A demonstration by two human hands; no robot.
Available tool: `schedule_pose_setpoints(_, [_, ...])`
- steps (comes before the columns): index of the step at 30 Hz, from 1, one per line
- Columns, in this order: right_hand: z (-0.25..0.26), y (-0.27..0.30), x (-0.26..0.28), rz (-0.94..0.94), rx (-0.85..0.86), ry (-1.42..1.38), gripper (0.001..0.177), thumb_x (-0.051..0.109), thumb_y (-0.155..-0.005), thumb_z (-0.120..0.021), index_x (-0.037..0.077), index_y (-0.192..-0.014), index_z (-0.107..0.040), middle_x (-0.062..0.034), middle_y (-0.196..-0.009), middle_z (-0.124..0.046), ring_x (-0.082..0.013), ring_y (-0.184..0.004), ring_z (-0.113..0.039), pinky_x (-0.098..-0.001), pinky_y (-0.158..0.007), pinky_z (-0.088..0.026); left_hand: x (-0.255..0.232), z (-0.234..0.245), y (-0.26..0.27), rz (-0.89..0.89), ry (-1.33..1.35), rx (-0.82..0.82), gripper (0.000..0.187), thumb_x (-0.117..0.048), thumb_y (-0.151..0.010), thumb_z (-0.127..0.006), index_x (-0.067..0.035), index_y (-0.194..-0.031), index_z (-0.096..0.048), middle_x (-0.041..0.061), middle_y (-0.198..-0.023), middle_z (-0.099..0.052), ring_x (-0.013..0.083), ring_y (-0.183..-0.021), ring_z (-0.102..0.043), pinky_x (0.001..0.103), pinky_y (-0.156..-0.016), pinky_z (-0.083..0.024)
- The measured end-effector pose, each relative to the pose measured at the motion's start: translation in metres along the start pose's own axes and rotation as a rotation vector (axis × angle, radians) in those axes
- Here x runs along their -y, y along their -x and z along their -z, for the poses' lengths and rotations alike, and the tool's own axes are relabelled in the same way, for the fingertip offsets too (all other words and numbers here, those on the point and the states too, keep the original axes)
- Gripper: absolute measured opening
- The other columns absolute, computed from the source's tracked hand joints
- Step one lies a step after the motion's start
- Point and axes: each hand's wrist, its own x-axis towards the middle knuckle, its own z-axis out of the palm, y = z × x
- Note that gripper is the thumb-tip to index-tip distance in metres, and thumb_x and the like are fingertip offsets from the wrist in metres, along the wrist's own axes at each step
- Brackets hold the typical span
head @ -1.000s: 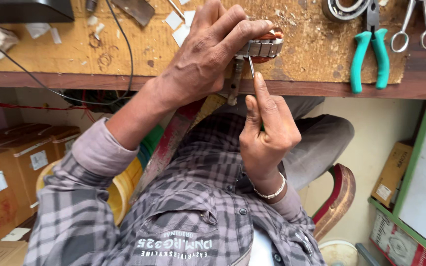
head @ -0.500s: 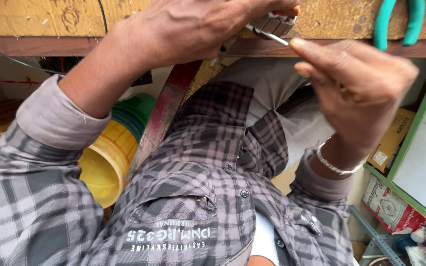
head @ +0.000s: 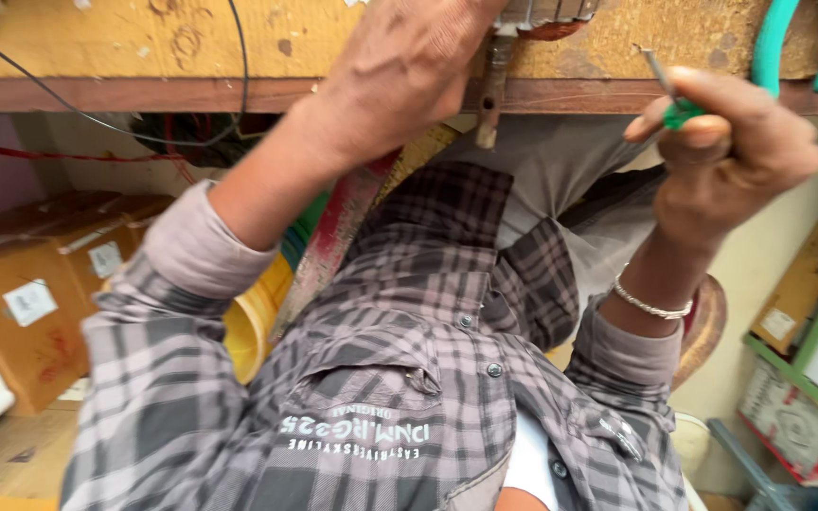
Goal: The person inserts small white insulating pieces into the slots of a copper-wound motor stator. They repeatedly pick up the pieces, place them into the slots, and use a green screwdriver to press them into place.
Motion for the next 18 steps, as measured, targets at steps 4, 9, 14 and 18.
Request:
schedule_pose_setpoints(4, [-0.019, 0.023, 0.008, -0.112, -0.078, 0.025, 0.054, 0.048, -0.116, -0.062, -0.005, -0.122, -0.070, -0.0134, -0.082, -0.068, -0.0178, -0.073, -0.070, -0.0227, -0.059, -0.047, -0.013, 0.003, -0.011, 0.009, 0.171, -0.065, 0.061, 0.010, -0.098, -0.061, -0.007, -0.150, -0.035, 0.011, -0.121, -0.062, 0.0298, -0.107, -0.060, 0.041, -0.094, -0.046])
schedule_pose_setpoints(9, [-0.039, 0.034, 0.008, -0.245, -0.324, -0.133, 0.053, 0.046, -0.115, -0.063, -0.007, -0.120, -0.069, -0.0129, -0.077, -0.065, -0.0139, -0.060, -0.059, -0.0207, -0.051, -0.032, -0.038, -0.012, -0.015, 0.172, 0.205, -0.310, 0.069, 0.004, -0.101, -0.072, -0.023, -0.151, -0.032, 0.004, -0.137, -0.052, 0.0278, -0.118, -0.057, 0.041, -0.102, -0.044])
schedule_pose_setpoints(14, [-0.056, 0.031, 0.014, -0.338, -0.330, -0.278, 0.050, 0.043, -0.117, -0.062, -0.006, -0.123, -0.068, -0.0115, -0.079, -0.067, -0.0082, -0.056, -0.050, -0.0199, -0.050, -0.030, -0.055, -0.043, -0.016, 0.572, 0.466, -0.370, 0.090, -0.014, -0.101, -0.082, -0.024, -0.153, -0.010, 0.017, -0.153, -0.023, 0.0259, -0.113, -0.053, 0.040, -0.098, -0.053])
schedule_pose_setpoints(18, [-0.067, 0.021, 0.021, -0.321, -0.226, -0.297, 0.048, 0.042, -0.117, -0.062, -0.004, -0.129, -0.065, -0.0098, -0.083, -0.068, -0.0049, -0.057, -0.048, -0.0185, -0.051, -0.034, -0.051, -0.024, -0.020, 0.347, 0.119, -0.316, 0.119, -0.028, -0.093, -0.091, -0.030, -0.166, 0.003, 0.021, -0.161, -0.009, 0.0406, -0.143, -0.026, 0.050, -0.121, -0.034])
